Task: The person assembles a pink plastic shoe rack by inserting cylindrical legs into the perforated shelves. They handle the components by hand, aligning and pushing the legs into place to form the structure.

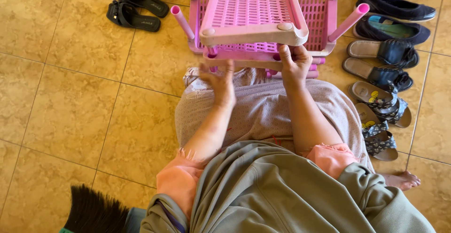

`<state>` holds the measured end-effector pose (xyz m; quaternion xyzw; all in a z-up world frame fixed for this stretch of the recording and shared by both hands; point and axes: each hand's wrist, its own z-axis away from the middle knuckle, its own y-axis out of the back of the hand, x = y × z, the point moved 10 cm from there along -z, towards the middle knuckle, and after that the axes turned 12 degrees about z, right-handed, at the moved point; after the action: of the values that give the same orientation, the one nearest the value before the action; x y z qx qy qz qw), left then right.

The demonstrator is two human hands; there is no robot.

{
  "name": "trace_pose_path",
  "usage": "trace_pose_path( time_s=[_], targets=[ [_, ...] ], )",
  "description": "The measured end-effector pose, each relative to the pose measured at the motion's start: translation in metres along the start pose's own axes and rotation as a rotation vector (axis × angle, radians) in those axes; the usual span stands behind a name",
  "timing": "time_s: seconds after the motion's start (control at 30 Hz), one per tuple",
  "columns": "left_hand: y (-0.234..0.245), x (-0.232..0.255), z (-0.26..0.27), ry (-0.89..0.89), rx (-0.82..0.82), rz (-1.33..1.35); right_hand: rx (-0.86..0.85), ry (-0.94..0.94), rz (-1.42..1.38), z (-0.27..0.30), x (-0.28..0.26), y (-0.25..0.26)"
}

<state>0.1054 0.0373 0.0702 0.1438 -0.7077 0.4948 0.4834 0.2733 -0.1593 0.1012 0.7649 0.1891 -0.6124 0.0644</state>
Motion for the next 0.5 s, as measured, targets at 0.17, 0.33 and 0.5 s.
trace_pose_path(
  time_s=[0.17, 0.33, 0.5],
  targets=[
    [-0.013, -0.056, 0.008, 0.515, 0.034, 0.411, -0.154, -0.159, -0.025, 0.014, 0.025, -0.026],
    [0.014, -0.051, -0.020, 0.514, 0.013, 0.402, -0.640, -0.064, -0.039, 0.020, 0.022, -0.040],
    [0.054, -0.058, -0.014, 0.544, 0.024, 0.417, -0.405, -0.335, -0.353, -0.004, 0.088, -0.006]
  ],
)
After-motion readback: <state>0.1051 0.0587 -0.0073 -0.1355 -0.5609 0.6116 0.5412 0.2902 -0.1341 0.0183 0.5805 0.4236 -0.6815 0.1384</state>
